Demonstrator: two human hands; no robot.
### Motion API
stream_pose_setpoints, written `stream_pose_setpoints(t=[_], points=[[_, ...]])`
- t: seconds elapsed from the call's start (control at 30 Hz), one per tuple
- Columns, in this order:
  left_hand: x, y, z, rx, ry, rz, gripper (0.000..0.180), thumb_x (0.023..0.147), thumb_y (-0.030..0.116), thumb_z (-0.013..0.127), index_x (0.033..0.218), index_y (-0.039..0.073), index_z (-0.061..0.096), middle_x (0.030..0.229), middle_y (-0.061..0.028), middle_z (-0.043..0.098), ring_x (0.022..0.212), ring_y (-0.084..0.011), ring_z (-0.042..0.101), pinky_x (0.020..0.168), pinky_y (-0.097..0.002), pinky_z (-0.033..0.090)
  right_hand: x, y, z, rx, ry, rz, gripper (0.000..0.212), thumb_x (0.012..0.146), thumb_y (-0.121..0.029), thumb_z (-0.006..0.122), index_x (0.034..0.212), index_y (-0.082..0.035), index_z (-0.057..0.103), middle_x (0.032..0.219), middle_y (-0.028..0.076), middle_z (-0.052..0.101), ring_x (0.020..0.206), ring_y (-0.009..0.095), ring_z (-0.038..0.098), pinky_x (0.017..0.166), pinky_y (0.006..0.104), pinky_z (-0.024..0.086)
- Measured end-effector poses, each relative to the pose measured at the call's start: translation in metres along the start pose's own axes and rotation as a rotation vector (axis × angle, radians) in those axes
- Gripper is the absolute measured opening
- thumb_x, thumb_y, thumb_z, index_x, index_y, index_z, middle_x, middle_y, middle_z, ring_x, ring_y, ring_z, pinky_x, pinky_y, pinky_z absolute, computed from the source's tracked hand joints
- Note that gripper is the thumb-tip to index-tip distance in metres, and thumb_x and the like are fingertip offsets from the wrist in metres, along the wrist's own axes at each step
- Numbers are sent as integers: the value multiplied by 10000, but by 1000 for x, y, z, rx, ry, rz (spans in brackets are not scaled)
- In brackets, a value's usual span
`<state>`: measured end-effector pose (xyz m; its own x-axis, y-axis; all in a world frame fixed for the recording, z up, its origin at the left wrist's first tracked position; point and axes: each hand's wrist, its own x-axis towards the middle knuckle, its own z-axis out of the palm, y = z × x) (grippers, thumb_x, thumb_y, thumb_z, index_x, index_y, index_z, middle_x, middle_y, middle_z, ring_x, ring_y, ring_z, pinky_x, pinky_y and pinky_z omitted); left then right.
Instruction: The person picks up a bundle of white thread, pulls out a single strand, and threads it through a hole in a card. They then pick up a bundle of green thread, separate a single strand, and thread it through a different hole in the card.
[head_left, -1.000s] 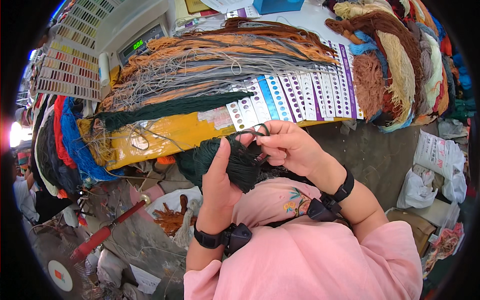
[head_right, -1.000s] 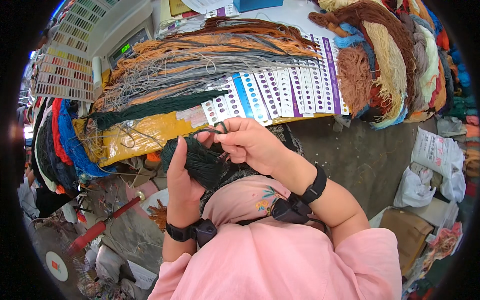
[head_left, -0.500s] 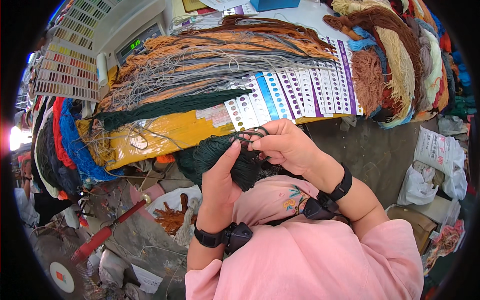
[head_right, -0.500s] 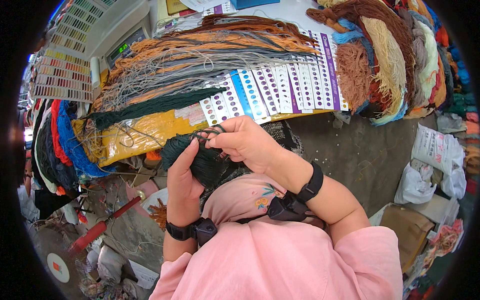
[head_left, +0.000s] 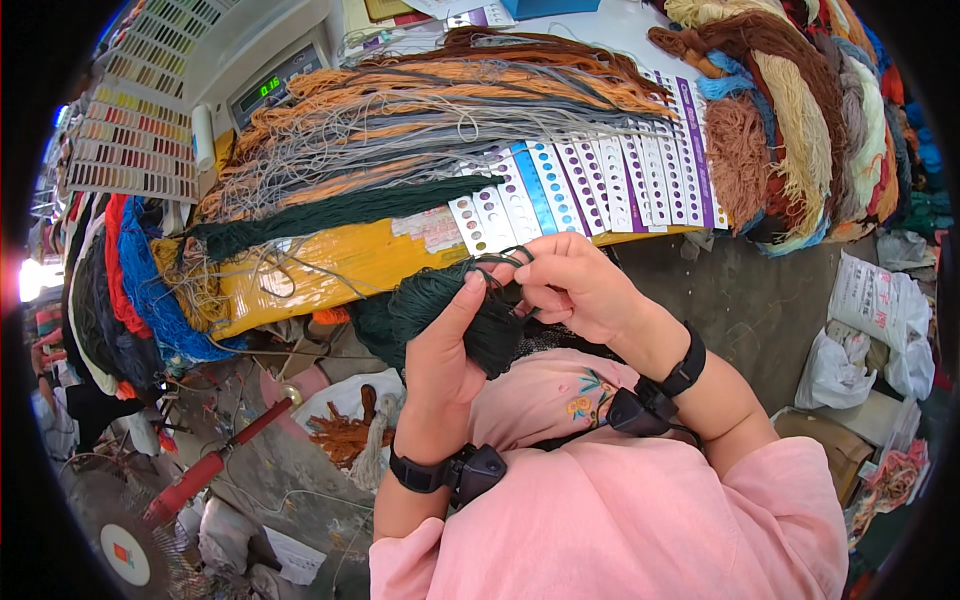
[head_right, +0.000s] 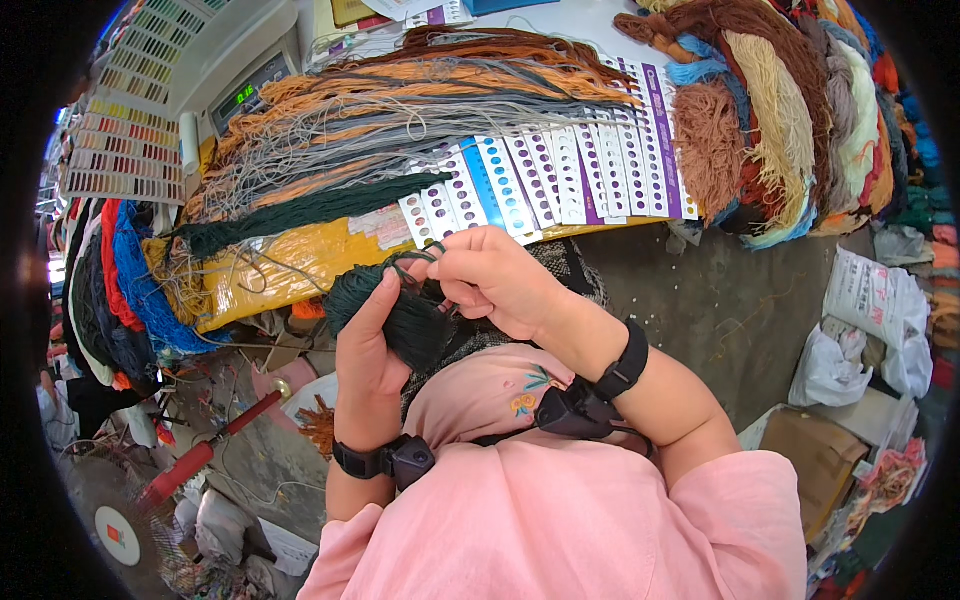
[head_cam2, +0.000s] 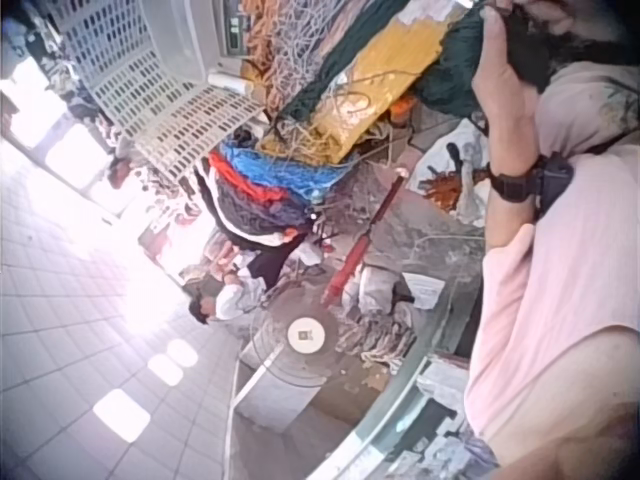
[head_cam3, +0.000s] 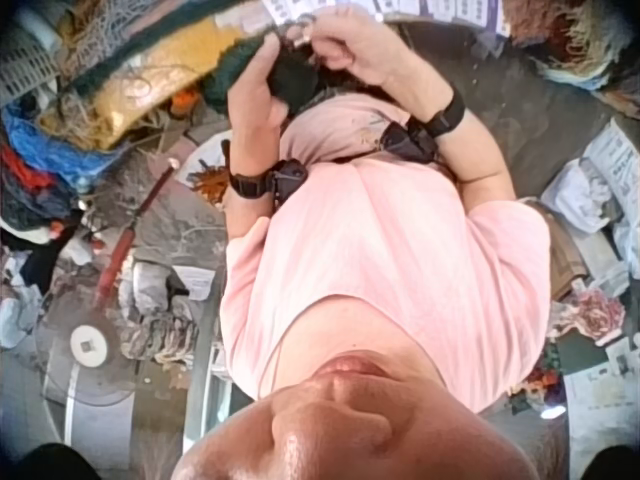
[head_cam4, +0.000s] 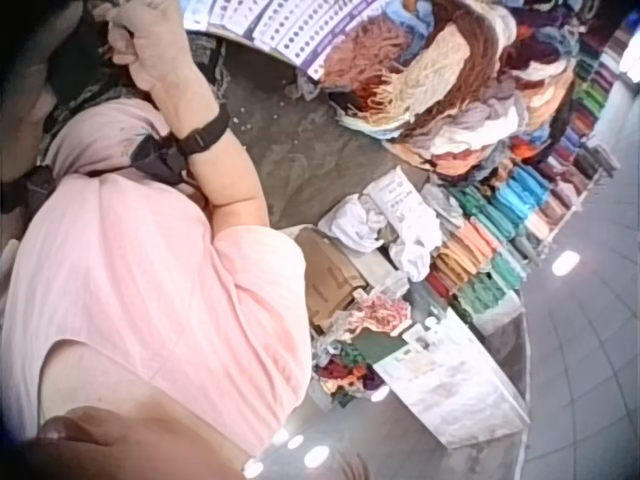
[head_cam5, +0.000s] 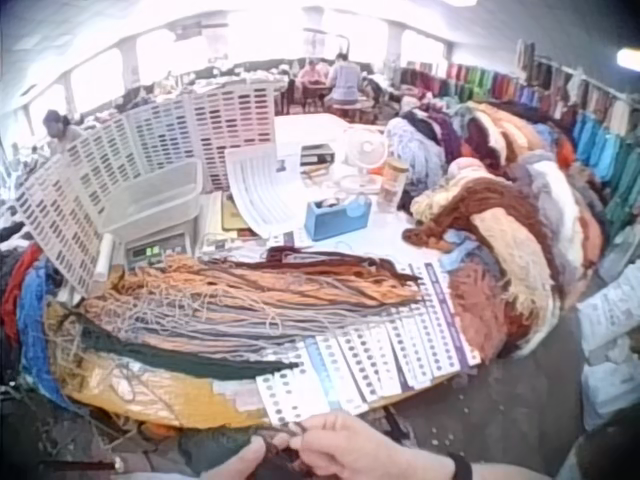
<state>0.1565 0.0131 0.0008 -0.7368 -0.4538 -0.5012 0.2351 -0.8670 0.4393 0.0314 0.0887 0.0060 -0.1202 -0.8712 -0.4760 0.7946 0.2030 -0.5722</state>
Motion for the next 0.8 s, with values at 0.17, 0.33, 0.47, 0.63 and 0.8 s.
stream_pose_setpoints(t=[0.17,0.33,0.47,0.63,0.8], points=[[0,0,0,37,3,-15,226,795,119,480,968,-26,483,904,-95,543,814,-178,531,743,-300,425,0,0,12,-325,75,-10,68,685,-80,572,666,-15,564,510,-36,443,402,14,316,351,163,197],[-1,0,0,36,-14,-28,230,796,126,482,973,-21,489,905,-102,548,823,-184,532,764,-322,426,1,3,-5,-101,-46,-87,54,722,-64,541,714,-18,568,555,-28,476,433,14,358,377,154,231],[-3,-1,-4,-10,-100,35,271,819,196,452,979,-20,488,971,-116,527,887,-194,511,792,-355,416,-1,1,-5,110,-71,-47,71,743,-56,511,788,-25,557,548,-31,464,418,11,318,376,152,222],[-4,0,1,44,-92,59,447,855,340,322,1076,-36,422,1098,-131,450,991,-203,451,830,-355,384,1,-1,2,53,-10,35,59,736,-75,524,780,-51,556,535,-46,446,406,9,299,356,157,196],[-5,-1,1,64,-103,36,475,862,333,289,1137,-48,363,1090,-134,453,994,-204,450,851,-333,362,3,2,13,-196,77,8,66,697,-66,570,762,-53,572,571,-67,459,419,-10,290,356,146,179]])
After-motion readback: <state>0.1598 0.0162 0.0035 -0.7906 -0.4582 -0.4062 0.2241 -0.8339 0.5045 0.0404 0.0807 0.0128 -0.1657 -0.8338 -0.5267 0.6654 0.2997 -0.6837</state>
